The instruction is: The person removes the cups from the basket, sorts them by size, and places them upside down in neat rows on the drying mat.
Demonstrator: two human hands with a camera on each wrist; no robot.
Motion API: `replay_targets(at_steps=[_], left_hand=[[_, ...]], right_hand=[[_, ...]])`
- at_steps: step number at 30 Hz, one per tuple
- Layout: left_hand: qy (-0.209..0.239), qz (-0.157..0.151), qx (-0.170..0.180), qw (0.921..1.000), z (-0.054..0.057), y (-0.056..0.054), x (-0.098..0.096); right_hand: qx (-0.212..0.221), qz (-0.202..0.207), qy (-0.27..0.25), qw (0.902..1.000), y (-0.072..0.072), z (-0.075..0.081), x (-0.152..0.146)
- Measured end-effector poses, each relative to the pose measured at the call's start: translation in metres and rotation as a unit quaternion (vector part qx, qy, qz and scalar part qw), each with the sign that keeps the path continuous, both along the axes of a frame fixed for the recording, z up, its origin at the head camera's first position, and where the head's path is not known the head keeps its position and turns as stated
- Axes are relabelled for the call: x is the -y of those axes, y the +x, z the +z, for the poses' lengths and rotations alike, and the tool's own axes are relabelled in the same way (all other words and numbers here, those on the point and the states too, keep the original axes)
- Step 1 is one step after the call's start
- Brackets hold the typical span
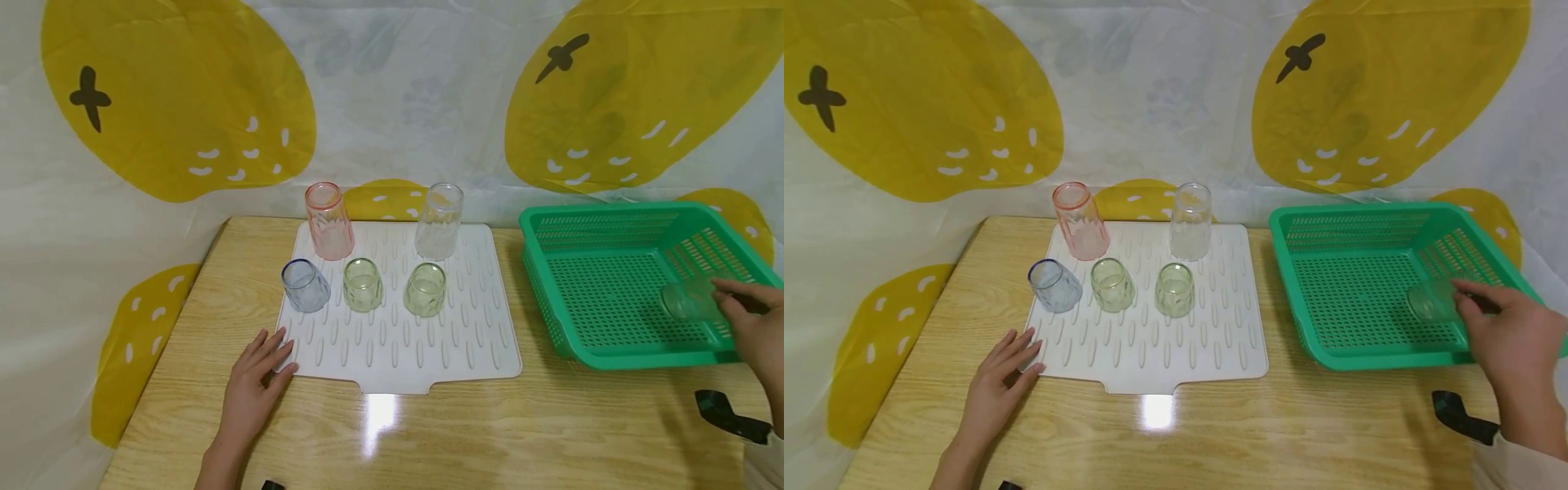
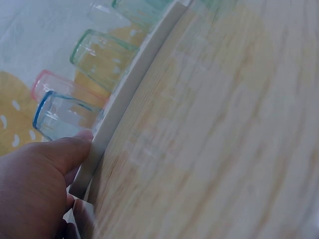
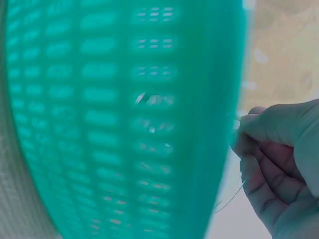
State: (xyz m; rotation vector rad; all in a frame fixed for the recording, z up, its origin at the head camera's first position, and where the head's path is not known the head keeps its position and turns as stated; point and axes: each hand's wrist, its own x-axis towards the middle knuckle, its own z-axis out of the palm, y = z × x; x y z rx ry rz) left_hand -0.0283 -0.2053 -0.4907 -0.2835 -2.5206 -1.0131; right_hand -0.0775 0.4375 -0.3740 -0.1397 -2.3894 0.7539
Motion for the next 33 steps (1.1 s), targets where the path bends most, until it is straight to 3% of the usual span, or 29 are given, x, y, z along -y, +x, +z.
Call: replay_targets(at_steps=[10,20,27,33], left_hand=[[0.004,0.000,0.004,1.0000,0.001,0.001,-0.001],[0.004,0.002,0.011,0.9999,0.000,0.001,0.000],[0.005,0.000,0.013,0.9999,-0.001,0.002,0.001],[0.004,0.002,0.006,1.0000,-0.002,0.001,0.001]], right_hand=[[-0.067,0.055,0.019,0.9960,0.004,0.017,0.018],[-0.052,0.056,0.008,0.9970,0.011,0.030,0.039],[-0.103,0.091,0.010,0.9904,0.014,0.038,0.048],[-0.112,0.098,-0.012,0.9887,0.016,0.042,0.056]])
